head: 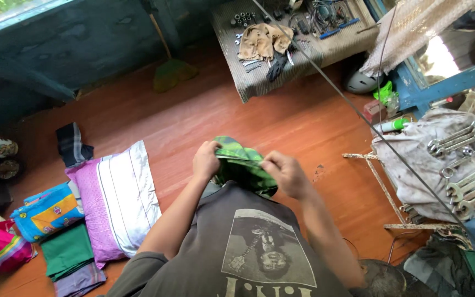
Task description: Folding a green checkered cloth and then hanging it on a rod in the window.
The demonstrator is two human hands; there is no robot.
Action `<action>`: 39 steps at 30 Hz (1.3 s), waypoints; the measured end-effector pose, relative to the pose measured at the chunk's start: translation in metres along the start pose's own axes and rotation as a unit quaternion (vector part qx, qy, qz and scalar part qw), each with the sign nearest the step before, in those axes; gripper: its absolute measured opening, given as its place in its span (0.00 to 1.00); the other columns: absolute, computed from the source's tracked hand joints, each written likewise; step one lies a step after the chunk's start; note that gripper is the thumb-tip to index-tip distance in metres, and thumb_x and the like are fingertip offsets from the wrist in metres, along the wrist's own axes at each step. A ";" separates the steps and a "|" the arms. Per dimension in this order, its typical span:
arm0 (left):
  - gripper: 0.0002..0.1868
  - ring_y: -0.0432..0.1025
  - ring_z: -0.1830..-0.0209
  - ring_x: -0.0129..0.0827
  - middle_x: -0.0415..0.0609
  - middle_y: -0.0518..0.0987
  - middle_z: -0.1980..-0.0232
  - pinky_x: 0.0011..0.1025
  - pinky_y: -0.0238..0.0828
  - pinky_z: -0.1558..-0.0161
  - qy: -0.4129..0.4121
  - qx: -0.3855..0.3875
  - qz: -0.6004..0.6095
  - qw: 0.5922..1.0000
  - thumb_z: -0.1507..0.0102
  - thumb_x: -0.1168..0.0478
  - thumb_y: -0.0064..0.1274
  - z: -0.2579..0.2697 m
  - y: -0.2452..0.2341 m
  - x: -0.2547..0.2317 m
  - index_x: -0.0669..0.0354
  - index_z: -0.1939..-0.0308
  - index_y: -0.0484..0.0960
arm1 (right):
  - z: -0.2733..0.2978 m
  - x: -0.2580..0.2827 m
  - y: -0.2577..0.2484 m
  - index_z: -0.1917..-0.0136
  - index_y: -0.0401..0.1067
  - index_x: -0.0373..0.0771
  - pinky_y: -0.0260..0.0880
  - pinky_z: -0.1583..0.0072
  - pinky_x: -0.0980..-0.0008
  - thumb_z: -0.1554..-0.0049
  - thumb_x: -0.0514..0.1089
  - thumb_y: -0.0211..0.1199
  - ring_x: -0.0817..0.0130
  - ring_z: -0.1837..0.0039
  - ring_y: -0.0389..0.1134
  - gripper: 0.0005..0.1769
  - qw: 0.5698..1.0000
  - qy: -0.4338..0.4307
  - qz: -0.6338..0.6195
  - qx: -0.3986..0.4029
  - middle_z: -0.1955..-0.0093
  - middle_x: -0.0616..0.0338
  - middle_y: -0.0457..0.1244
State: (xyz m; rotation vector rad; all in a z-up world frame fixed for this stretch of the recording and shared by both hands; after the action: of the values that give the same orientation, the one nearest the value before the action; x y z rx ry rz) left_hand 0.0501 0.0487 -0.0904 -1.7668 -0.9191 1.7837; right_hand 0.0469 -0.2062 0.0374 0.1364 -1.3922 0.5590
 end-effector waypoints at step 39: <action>0.12 0.71 0.68 0.22 0.39 0.80 0.64 0.26 0.68 0.67 -0.298 0.019 0.404 0.865 0.32 0.57 0.50 0.025 -0.135 0.083 0.62 0.58 0.84 | -0.009 -0.047 -0.068 0.42 0.77 0.35 0.71 0.51 0.65 0.38 0.39 0.61 0.66 0.54 0.71 0.12 0.972 0.096 0.174 -0.126 0.54 0.55 0.70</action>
State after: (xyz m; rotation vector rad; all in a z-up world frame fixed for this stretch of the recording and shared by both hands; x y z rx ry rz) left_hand 0.0023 0.1963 -0.0490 -1.7170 -0.3008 2.9669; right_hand 0.0820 -0.2750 0.0067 -0.3651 -1.2904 0.6593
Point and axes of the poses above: each hand's wrist, its own z-axis away from the middle knuckle, its own y-axis out of the palm, x = y × z, the point moved 5 cm from there along -z, towards the middle knuckle
